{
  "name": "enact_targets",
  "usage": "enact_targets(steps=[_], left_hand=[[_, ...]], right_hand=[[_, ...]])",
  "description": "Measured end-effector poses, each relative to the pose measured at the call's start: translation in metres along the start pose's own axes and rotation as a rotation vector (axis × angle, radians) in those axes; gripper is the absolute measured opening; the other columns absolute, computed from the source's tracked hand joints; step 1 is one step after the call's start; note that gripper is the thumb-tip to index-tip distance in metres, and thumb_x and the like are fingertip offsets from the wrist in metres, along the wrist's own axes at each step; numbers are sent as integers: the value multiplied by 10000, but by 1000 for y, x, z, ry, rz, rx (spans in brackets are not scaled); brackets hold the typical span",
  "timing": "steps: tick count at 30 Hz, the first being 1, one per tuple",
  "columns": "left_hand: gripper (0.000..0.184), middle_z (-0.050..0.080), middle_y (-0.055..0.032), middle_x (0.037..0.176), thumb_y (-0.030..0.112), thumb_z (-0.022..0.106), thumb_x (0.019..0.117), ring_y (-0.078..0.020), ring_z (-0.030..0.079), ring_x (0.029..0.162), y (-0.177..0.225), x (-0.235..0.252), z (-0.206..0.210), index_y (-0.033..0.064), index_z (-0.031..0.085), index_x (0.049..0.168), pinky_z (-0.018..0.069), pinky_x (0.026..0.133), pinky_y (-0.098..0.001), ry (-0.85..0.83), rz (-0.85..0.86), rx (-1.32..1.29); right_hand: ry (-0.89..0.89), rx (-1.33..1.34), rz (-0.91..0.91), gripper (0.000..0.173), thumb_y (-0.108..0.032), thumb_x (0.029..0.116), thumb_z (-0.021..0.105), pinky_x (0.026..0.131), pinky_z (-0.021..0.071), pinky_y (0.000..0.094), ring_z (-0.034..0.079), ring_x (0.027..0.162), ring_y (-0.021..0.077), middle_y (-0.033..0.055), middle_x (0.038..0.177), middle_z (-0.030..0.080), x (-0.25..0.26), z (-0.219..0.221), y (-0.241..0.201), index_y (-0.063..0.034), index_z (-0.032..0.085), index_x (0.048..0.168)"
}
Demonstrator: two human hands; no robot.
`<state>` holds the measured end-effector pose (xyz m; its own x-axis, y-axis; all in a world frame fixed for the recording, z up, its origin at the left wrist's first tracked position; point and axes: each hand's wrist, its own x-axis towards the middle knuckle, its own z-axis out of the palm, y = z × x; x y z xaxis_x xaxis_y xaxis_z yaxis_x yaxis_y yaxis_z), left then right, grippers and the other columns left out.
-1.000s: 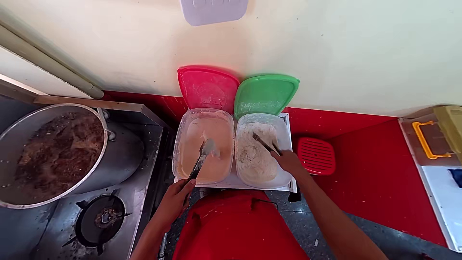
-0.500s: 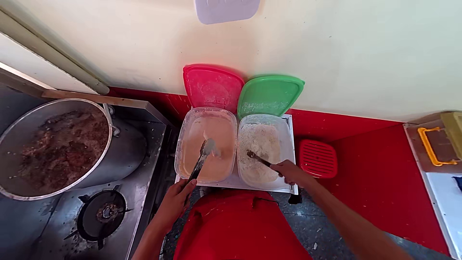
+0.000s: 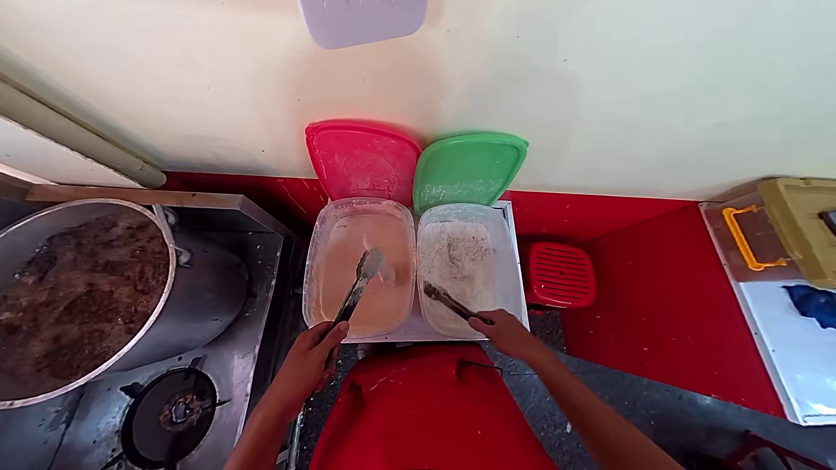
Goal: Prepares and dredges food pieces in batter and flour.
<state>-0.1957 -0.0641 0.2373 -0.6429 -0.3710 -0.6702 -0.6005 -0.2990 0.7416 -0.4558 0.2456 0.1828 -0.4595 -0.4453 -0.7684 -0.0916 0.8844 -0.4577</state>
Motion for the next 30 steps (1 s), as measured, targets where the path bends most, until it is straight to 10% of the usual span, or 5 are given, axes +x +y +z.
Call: enact_targets(steps=[4,11,14,19,30], left_hand=[[315,491,-10,649,375,523,1073,-102,401,407,2,0,0,85,631,1011,388,359,-238,-16,8,26],[313,497,-9,647,367,516,1076,-101,396,396,-4,-4,0,85,636,1012,386,352,-235,7,30,15],[315,488,-15,639,367,519,1075,-110,394,395,-6,-5,1,82,631,1004,384,348,-244,6,24,20],[319,497,-8,655,384,530,1066,-103,402,405,-6,-9,-2,87,630,1007,391,361,-241,27,14,16],[312,501,-16,655,374,538,1065,-108,408,403,-7,-11,-4,80,626,1010,397,359,-243,39,8,-6]], right_hand=[[195,-224,48,437,-446,1064,458,891,529,612,682,1048,372,183,1060,707,30,-5,-11,-83,690,1139],[322,77,314,710,-628,1048,400,666,527,484,616,678,286,181,803,621,24,-61,-1,27,660,959],[452,-12,174,485,-443,1068,502,725,528,612,673,823,388,224,873,677,54,-55,-10,-11,699,972],[461,-338,3,536,-499,1047,476,813,564,601,690,983,397,204,1096,678,-13,-17,-6,-128,567,1423],[220,-693,12,619,-459,1037,501,824,560,604,695,986,424,229,1356,588,-28,-24,-11,-187,389,1583]])
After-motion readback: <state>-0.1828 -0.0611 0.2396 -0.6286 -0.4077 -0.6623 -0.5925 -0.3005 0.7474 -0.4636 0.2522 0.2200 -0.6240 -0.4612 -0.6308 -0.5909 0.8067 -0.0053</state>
